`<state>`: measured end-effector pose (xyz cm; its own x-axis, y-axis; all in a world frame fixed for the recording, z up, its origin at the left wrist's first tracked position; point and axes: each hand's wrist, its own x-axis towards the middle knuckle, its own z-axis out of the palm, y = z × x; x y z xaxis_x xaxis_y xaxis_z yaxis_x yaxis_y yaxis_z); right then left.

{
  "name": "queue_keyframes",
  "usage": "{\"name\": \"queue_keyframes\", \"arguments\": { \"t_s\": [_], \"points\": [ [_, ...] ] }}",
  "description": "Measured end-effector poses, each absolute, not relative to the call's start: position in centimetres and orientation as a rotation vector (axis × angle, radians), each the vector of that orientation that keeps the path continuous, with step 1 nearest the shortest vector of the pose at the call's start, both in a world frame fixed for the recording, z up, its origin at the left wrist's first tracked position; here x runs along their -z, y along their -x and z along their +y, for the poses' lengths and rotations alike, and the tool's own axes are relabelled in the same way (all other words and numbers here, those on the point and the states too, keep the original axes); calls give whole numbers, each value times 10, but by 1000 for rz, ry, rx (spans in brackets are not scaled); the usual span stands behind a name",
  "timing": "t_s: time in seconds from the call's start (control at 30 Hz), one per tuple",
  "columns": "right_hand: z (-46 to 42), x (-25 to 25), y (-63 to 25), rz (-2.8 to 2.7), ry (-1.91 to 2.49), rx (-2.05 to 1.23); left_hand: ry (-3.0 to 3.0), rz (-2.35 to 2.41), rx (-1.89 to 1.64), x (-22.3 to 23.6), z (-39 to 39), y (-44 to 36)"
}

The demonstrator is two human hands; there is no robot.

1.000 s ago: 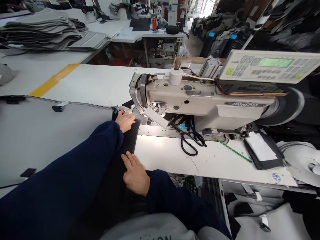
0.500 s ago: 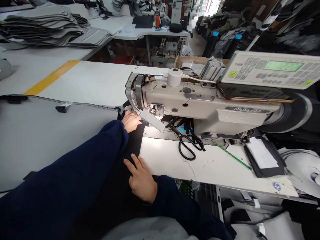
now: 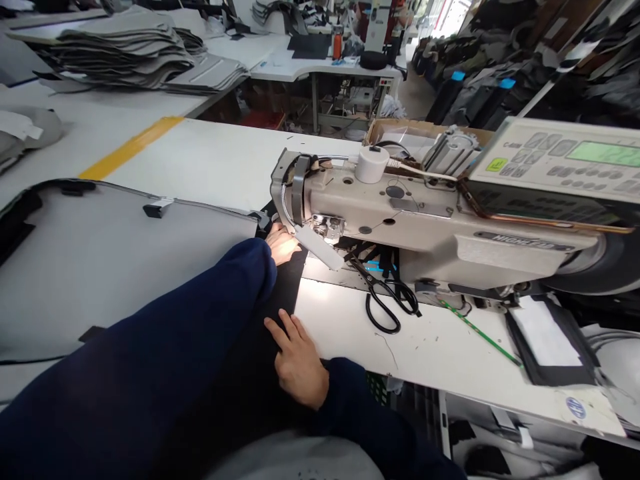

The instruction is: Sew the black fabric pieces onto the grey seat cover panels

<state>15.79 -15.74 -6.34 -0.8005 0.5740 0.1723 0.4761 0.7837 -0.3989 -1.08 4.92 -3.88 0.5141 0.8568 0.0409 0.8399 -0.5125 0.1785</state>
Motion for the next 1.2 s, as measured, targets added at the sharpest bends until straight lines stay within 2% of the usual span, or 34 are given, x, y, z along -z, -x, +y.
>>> {"name": "queue_keyframes", "arguments": {
  "t_s": [0.23, 0.37, 0.53, 0.83, 1.2],
  "points": [
    [-170, 61, -151, -2219, 1325, -700, -2736, 1709, -48, 20, -14, -5],
    [-173, 62, -150, -2359, 1105, -448, -2527, 1825, 195, 8, -43, -19],
    [-170, 70, -151, -2460, 812, -178, -2388, 1841, 310, -2, -47, -31],
    [-166, 71, -151, -2541, 806, -109, -2409, 1871, 292, 12, -58, -14],
    [-136, 58, -172, -2646, 792, -147, -2313, 1934, 313, 3, -35, -38]
  ]
}}
